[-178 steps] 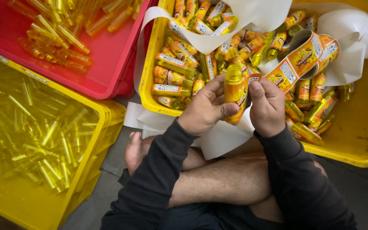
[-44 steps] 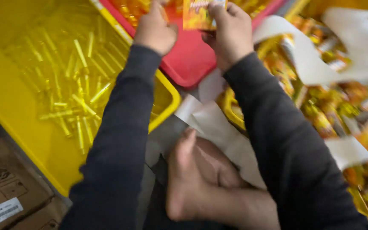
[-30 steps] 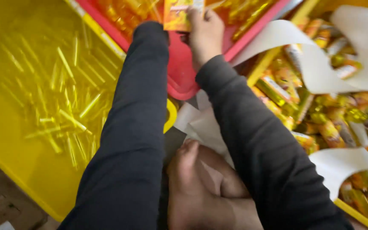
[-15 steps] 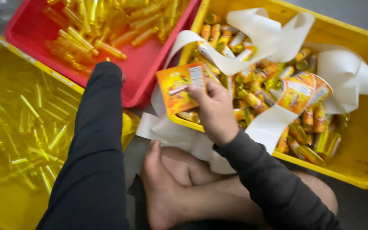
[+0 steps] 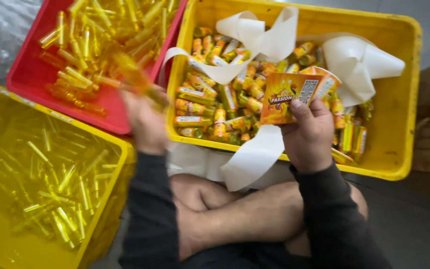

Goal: Manually applying adhesive labels to small yellow plastic bottles from a roll.

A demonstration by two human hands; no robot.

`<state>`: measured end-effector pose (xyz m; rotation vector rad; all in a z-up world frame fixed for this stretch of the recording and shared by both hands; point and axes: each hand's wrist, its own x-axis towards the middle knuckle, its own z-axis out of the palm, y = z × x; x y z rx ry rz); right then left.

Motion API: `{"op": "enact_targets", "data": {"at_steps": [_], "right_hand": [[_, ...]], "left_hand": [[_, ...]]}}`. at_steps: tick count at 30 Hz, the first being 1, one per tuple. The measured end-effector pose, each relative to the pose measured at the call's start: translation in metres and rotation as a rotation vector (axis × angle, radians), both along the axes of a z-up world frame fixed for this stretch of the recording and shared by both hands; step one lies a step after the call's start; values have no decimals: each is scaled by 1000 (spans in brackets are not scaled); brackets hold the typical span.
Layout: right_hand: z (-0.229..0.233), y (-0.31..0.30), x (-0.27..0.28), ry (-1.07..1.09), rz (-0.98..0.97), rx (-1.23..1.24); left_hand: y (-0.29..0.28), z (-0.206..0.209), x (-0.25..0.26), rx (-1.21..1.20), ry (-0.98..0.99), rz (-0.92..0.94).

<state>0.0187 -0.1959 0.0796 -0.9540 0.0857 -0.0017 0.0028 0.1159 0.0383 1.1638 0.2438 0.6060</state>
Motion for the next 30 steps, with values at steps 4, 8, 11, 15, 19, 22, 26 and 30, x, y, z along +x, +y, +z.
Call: {"op": "enact_targets", "data": {"at_steps": [4, 8, 11, 15, 19, 22, 26, 30], "right_hand": [[-24, -5, -1, -24, 17, 57], [-56, -18, 8, -18, 88, -11], [-67, -25, 19, -41, 144, -38], [-80, -18, 28, -27, 213, -86], [-76, -5, 28, -23, 255, -127], [-79, 0, 27, -16, 283, -202], [-68, 10, 22, -6, 257, -205], [-60, 14, 16, -12, 272, -231]], "left_hand": [[-105, 0, -20, -412, 87, -270], [-139, -24, -21, -293, 111, -447], [-137, -46, -13, -249, 133, -505], [-124, -59, -1, -142, 30, -478], [-116, -81, 2, -313, 37, -499], [-114, -84, -2, -421, 25, -491], [-114, -72, -4, -305, 80, -545], [-111, -56, -7, -170, 48, -528]]}}
